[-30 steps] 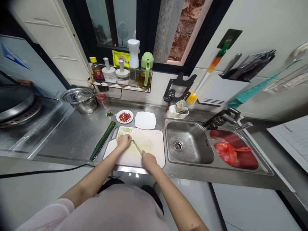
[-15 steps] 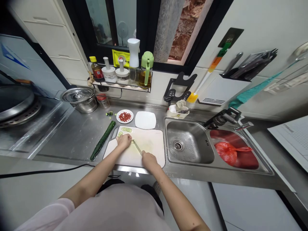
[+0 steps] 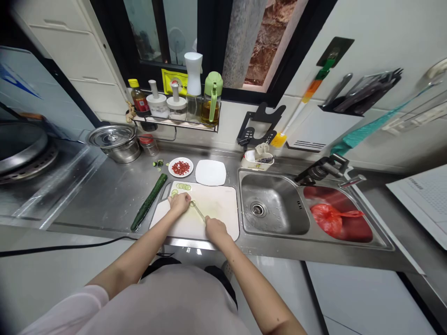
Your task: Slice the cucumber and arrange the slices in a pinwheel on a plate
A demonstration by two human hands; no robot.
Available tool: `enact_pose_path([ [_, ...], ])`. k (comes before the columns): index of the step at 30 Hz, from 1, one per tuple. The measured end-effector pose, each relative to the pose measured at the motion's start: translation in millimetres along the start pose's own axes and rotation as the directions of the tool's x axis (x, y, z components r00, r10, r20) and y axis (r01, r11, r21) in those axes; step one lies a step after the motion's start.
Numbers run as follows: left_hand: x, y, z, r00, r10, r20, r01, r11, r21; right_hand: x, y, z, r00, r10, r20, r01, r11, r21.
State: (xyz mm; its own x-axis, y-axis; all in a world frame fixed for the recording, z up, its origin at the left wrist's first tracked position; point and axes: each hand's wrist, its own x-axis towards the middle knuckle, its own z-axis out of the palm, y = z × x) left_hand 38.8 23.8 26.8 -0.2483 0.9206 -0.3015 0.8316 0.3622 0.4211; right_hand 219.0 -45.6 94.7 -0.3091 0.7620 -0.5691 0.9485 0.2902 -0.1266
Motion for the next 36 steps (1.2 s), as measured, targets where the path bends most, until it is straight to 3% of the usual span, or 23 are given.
enact_pose_path([
  [9, 0, -1, 0.3, 1.000, 0.001, 0.008, -0.001, 1.000, 0.016, 6, 14, 0, 0.998, -0.056, 0.003, 0.054, 0.979, 0.195],
  [14, -1, 0, -1.0, 1.000, 0.011, -0.005, -0.011, 1.000, 0.014, 2, 9, 5, 1.000, 0.020, 0.011, -0.021, 0.991, 0.129],
  [36, -3, -1, -1.2, 1.000, 0.020, -0.012, -0.019, 0.999, 0.039, -7, -5, 8, 0.998, 0.058, -0.008, -0.057, 0.995, 0.081],
])
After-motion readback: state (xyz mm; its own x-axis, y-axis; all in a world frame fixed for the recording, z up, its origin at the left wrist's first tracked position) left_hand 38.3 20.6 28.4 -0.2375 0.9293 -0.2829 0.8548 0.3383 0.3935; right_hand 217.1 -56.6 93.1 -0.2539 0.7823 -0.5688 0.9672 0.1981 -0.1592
